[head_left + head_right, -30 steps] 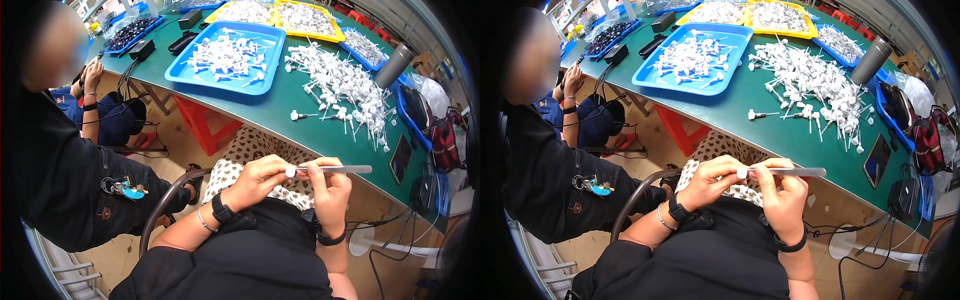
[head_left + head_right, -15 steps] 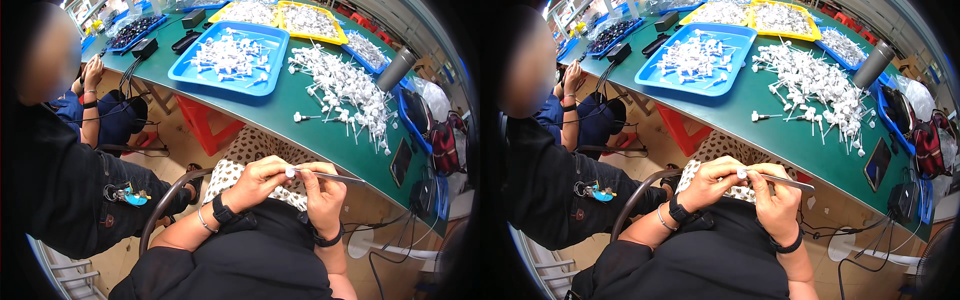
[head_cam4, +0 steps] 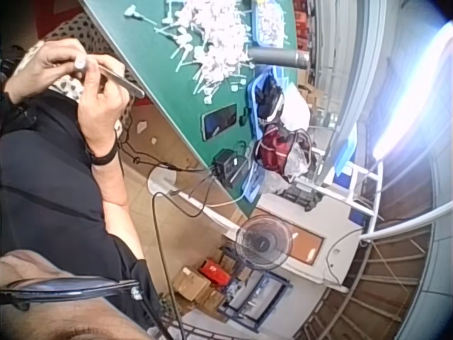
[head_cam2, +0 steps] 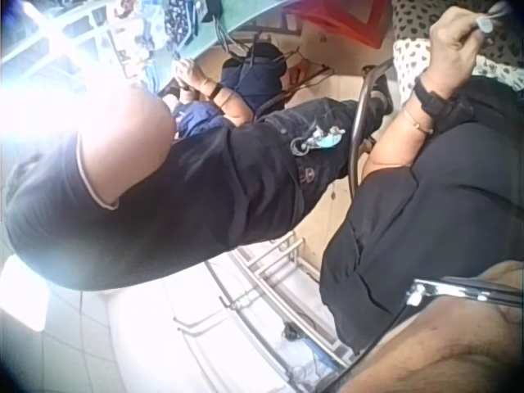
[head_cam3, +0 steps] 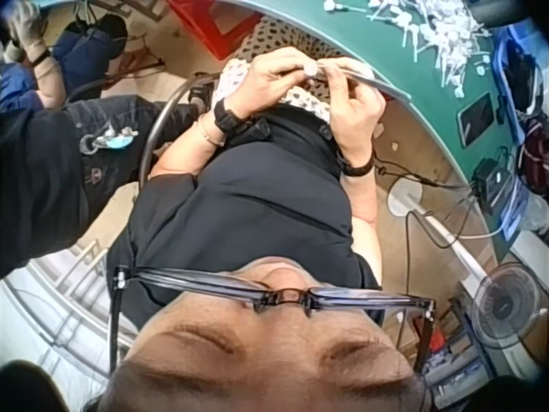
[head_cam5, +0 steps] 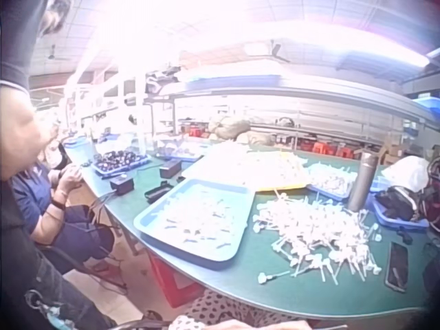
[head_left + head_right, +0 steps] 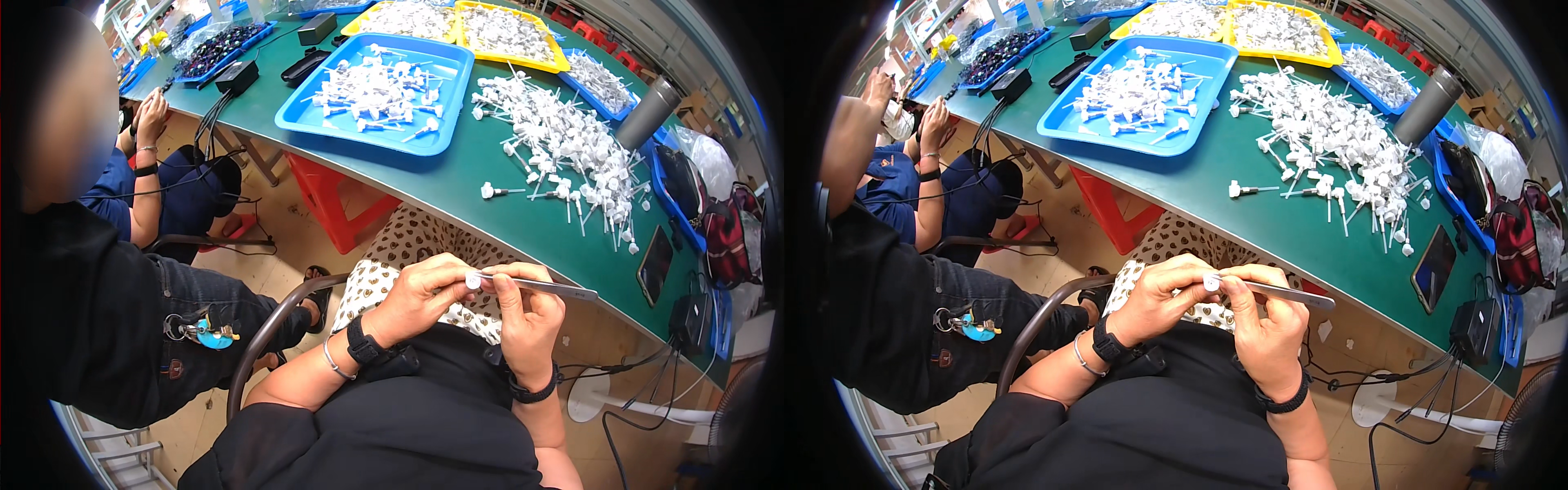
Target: The person uses tweezers to pick up small white plastic components from a green table and carefully inserts a thin metal pin into each one. They then place the assembled units into a blue tray. The process is repeated continuously with multiple components.
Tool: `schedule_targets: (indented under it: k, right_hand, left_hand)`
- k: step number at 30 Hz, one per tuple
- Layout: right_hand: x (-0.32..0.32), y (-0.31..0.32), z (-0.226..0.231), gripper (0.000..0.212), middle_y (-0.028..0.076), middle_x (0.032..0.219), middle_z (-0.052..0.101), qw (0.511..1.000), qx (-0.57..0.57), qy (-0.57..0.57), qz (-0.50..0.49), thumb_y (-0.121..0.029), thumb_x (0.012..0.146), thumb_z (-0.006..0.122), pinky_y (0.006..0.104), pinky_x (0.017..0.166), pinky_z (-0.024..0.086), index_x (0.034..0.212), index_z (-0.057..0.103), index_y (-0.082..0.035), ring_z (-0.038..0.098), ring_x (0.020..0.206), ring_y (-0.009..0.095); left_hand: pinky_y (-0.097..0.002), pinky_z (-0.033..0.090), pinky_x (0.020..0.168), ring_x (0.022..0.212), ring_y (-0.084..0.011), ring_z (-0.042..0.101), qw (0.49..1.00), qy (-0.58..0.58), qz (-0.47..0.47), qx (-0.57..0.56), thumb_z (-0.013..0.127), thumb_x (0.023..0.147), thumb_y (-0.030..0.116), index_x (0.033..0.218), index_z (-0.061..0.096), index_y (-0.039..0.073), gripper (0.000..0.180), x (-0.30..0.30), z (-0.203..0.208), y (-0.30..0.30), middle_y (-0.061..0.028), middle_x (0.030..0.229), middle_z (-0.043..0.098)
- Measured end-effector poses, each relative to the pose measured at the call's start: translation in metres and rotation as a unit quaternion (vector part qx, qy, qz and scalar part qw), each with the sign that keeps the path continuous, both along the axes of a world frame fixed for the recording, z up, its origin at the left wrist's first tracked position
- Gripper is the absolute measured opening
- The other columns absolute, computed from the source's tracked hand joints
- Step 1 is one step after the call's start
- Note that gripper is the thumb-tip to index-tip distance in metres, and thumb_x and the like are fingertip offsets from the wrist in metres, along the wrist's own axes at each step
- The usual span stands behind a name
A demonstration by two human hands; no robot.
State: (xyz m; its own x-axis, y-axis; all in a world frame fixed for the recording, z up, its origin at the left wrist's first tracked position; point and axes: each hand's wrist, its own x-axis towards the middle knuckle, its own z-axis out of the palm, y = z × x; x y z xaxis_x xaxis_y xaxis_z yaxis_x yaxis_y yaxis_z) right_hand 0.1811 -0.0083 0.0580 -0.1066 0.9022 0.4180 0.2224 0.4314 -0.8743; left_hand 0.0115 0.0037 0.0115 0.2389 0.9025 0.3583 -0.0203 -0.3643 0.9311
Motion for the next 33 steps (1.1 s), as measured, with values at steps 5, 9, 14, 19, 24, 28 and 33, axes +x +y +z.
schedule_targets:
  k: [5, 9, 14, 19, 24, 28, 33]
  right_hand:
    - [0.0008, 0.0004, -0.0046, 0.010, 0.010, 0.093, 0.069, 1.000, 0.003, -0.008, -0.004, -0.004, 0.097, 0.061, 0.0271, 0.075, 0.057, 0.101, 0.062, 0.006, 0.068, 0.082, 0.015]
    - [0.0012, 0.0009, -0.0063, 0.010, 0.010, 0.091, 0.069, 1.000, 0.008, -0.025, -0.011, -0.004, 0.097, 0.061, 0.0270, 0.075, 0.057, 0.101, 0.062, 0.006, 0.068, 0.080, 0.014]
    - [0.0002, 0.0009, -0.0062, 0.010, 0.010, 0.090, 0.069, 1.000, 0.020, -0.020, -0.013, -0.004, 0.098, 0.060, 0.0270, 0.075, 0.057, 0.100, 0.061, 0.006, 0.068, 0.080, 0.014]
    - [-0.0043, -0.0017, -0.0031, 0.008, 0.011, 0.090, 0.069, 0.999, -0.008, 0.031, -0.024, -0.002, 0.098, 0.058, 0.0270, 0.076, 0.057, 0.100, 0.060, 0.006, 0.069, 0.081, 0.014]
    - [-0.0061, -0.0034, -0.0037, 0.008, 0.010, 0.091, 0.068, 0.999, -0.011, 0.030, -0.033, -0.002, 0.098, 0.058, 0.0267, 0.076, 0.057, 0.100, 0.061, 0.006, 0.068, 0.080, 0.014]
    - [-0.0056, 0.0004, -0.0073, 0.005, 0.008, 0.082, 0.068, 0.998, 0.053, -0.013, -0.044, -0.002, 0.095, 0.063, 0.0271, 0.059, 0.052, 0.094, 0.064, 0.003, 0.067, 0.067, 0.015]
    - [-0.0013, 0.0016, -0.0030, 0.007, 0.008, 0.083, 0.069, 0.997, 0.041, -0.056, -0.021, -0.003, 0.095, 0.063, 0.0267, 0.060, 0.053, 0.094, 0.064, 0.004, 0.068, 0.069, 0.014]
  left_hand:
    - [-0.0265, 0.059, 0.069, 0.081, -0.0166, 0.071, 1.000, 0.006, 0.005, 0.008, 0.065, 0.093, 0.000, 0.108, 0.069, -0.001, 0.016, 0.0002, -0.0028, -0.0001, -0.0101, 0.095, 0.066]
    - [-0.0266, 0.059, 0.069, 0.081, -0.0165, 0.070, 1.000, 0.008, 0.009, 0.007, 0.065, 0.093, 0.000, 0.107, 0.070, -0.001, 0.015, 0.0007, -0.0030, -0.0007, -0.0100, 0.095, 0.066]
    - [-0.0267, 0.059, 0.069, 0.080, -0.0167, 0.070, 1.000, 0.021, 0.011, 0.010, 0.065, 0.093, 0.000, 0.107, 0.070, -0.002, 0.015, 0.0006, -0.0015, -0.0015, -0.0101, 0.095, 0.066]
    - [-0.0274, 0.058, 0.069, 0.079, -0.0170, 0.069, 0.999, 0.011, 0.020, 0.028, 0.063, 0.093, -0.002, 0.108, 0.069, -0.001, 0.017, 0.0024, -0.0063, -0.0010, -0.0099, 0.094, 0.066]
    - [-0.0274, 0.056, 0.066, 0.076, -0.0159, 0.068, 0.999, -0.004, 0.032, 0.038, 0.063, 0.092, -0.002, 0.112, 0.069, 0.001, 0.021, 0.0043, -0.0086, -0.0014, -0.0075, 0.089, 0.065]
    - [-0.0275, 0.056, 0.067, 0.076, -0.0158, 0.068, 0.999, 0.006, 0.029, 0.040, 0.063, 0.092, -0.002, 0.111, 0.069, 0.001, 0.020, 0.0037, -0.0090, -0.0005, -0.0077, 0.090, 0.065]
    - [-0.0281, 0.059, 0.072, 0.083, -0.0182, 0.069, 1.000, 0.020, 0.002, 0.015, 0.064, 0.092, -0.003, 0.109, 0.070, -0.001, 0.018, 0.0003, -0.0037, -0.0014, -0.0116, 0.096, 0.066]
